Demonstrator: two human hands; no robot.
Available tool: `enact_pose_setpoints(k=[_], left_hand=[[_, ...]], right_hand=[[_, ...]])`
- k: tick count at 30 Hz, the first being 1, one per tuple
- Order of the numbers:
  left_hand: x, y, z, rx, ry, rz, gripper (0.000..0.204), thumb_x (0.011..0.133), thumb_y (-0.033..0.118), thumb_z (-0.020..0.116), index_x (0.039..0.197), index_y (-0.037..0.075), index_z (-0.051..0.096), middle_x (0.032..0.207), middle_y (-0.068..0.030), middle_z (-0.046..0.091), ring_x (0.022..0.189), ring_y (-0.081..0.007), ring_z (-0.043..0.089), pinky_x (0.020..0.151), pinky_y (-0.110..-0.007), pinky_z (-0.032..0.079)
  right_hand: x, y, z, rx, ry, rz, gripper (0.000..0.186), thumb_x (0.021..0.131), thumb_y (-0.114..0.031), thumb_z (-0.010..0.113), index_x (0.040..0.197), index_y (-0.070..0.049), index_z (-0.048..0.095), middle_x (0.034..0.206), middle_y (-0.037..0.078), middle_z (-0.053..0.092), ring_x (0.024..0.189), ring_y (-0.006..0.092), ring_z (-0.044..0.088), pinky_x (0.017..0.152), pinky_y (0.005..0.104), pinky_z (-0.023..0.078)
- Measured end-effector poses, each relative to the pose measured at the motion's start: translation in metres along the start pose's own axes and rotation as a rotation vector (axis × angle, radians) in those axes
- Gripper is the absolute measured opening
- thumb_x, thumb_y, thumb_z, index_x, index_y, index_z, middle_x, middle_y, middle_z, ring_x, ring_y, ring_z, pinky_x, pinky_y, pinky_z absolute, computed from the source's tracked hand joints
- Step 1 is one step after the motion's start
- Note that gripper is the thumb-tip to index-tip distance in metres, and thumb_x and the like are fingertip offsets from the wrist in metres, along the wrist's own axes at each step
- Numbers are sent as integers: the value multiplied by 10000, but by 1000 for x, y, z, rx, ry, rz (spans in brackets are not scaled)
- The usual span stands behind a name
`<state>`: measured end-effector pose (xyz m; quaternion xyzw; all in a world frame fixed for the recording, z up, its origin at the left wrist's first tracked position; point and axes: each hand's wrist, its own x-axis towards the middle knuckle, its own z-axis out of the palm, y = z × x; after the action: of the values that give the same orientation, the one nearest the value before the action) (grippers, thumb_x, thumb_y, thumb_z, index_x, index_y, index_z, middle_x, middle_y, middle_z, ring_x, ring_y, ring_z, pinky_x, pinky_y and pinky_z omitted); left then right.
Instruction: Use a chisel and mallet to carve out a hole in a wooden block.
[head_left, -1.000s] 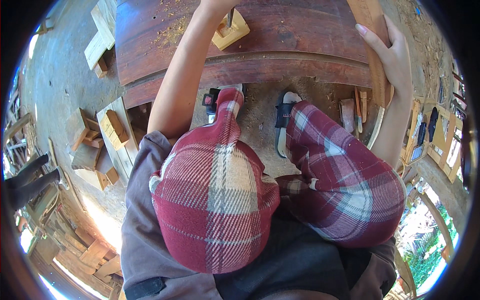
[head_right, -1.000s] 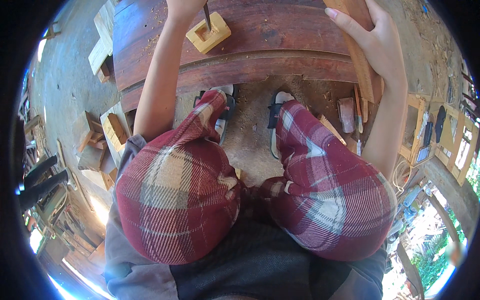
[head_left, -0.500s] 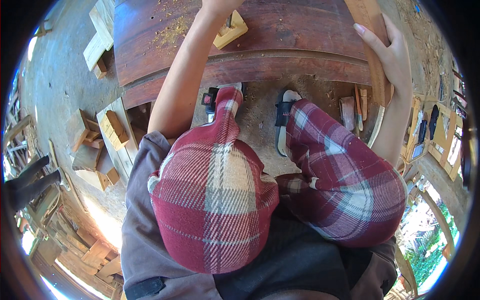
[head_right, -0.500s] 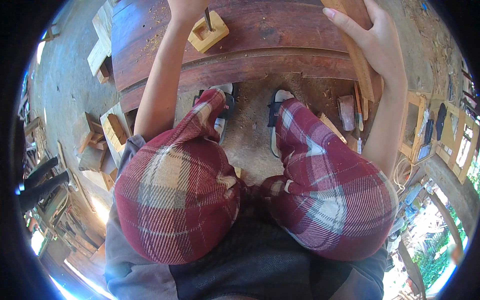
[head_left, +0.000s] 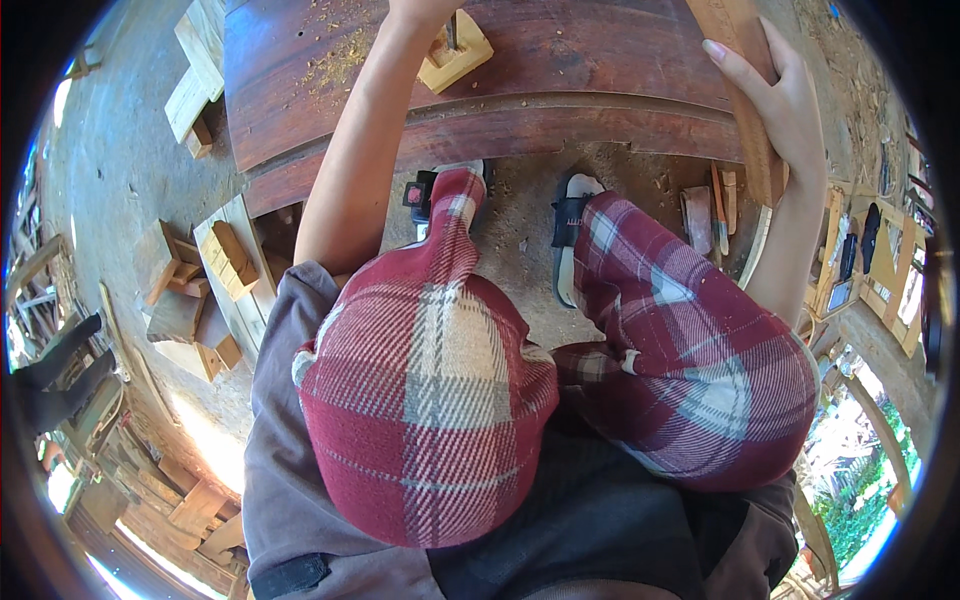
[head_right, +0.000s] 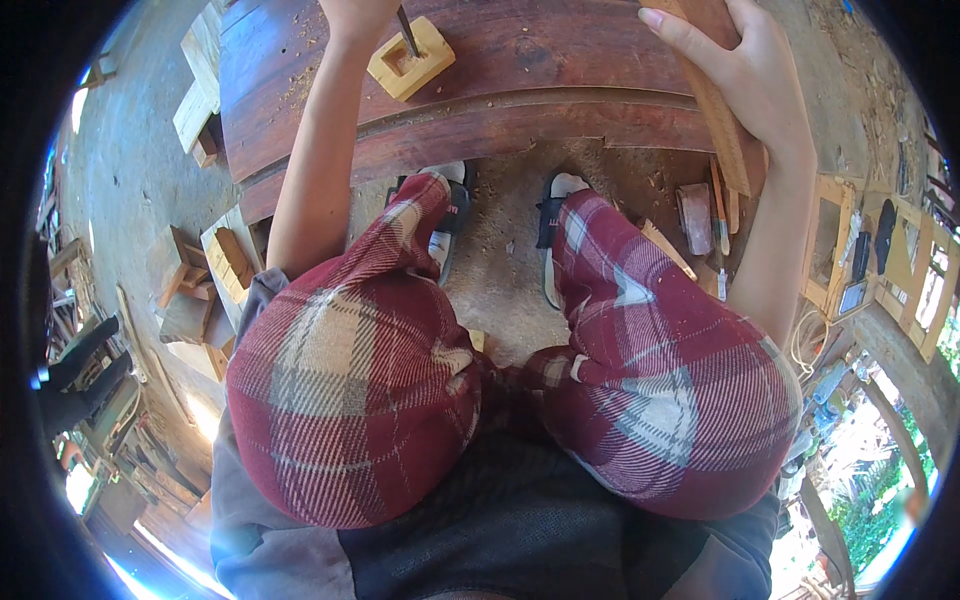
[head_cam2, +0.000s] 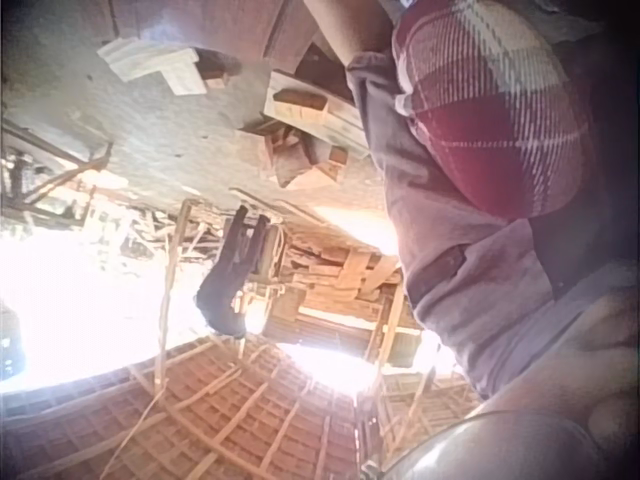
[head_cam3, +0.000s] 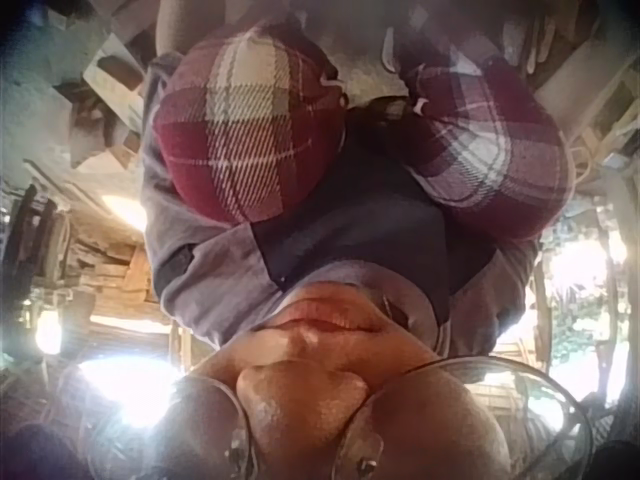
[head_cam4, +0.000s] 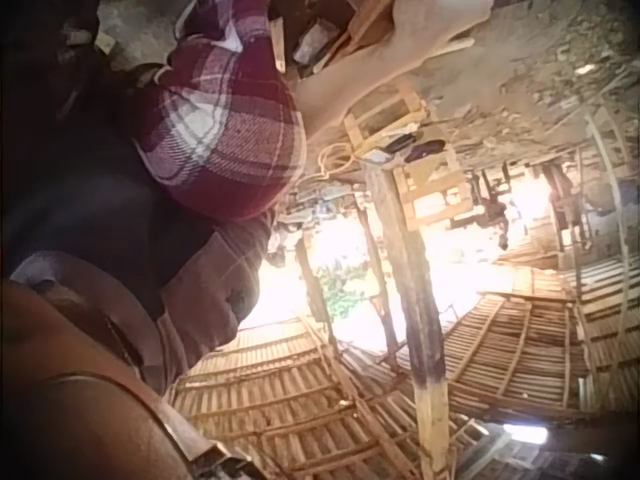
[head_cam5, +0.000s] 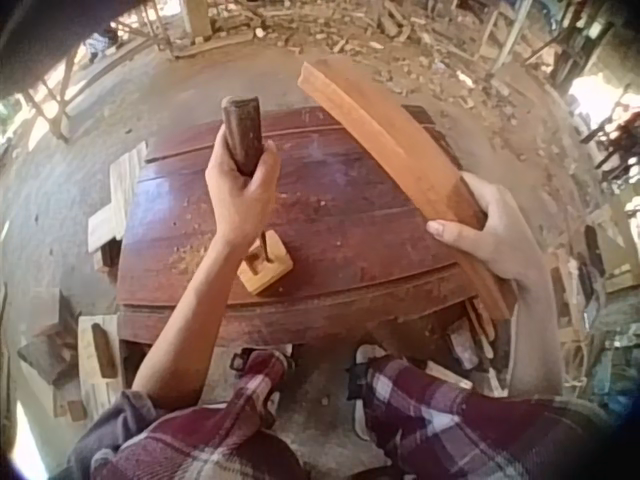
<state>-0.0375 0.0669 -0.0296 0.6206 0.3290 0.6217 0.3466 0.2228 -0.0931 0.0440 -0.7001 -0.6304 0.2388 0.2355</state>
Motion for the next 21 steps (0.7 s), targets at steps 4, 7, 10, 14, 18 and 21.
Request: enact_pose_setpoints(k=[4,7,10,14,18,21], left_hand=[[-2,3,-8,-174,59,-181,126,901,67,616,968,48,511,682,26,489,566,-55,467,493,-238,381],[1,4,-8,-179,74,-168,131,896,68,619,955,54,503,677,30,490,555,-56,467,483,-239,379],[1,-3,-9,-58,83,-54,123,894,70,615,946,56,504,673,31,487,551,-53,458,483,-238,378],[2,-6,-7,-7,108,-42,126,882,75,614,946,49,510,668,26,477,555,-67,440,500,-248,382],[4,0,-6,235,165,85,170,860,92,621,958,23,500,659,-51,484,584,-111,456,544,-288,413],[3,-1,9,276,152,42,195,854,102,622,969,14,492,657,-101,494,587,-152,485,558,-324,437]], right_hand=[[-3,-36,8,227,75,38,622,798,-315,756,1235,80,556,1082,109,648,982,165,605,871,311,472],[-1,-35,6,260,90,14,625,790,-326,761,1222,81,564,1057,107,653,967,162,608,856,312,476],[-4,-48,10,209,95,-2,618,785,-329,764,1209,77,570,1047,105,654,959,160,607,848,309,476],[-5,-57,7,177,91,77,604,782,-327,766,1196,71,576,1035,104,656,947,156,608,840,305,476],[-1,-51,5,194,70,30,585,785,-325,766,1181,65,583,1020,98,658,928,156,609,826,306,477],[1,-46,5,181,119,-21,580,792,-341,766,1175,57,589,1005,96,658,910,158,614,809,309,483]])
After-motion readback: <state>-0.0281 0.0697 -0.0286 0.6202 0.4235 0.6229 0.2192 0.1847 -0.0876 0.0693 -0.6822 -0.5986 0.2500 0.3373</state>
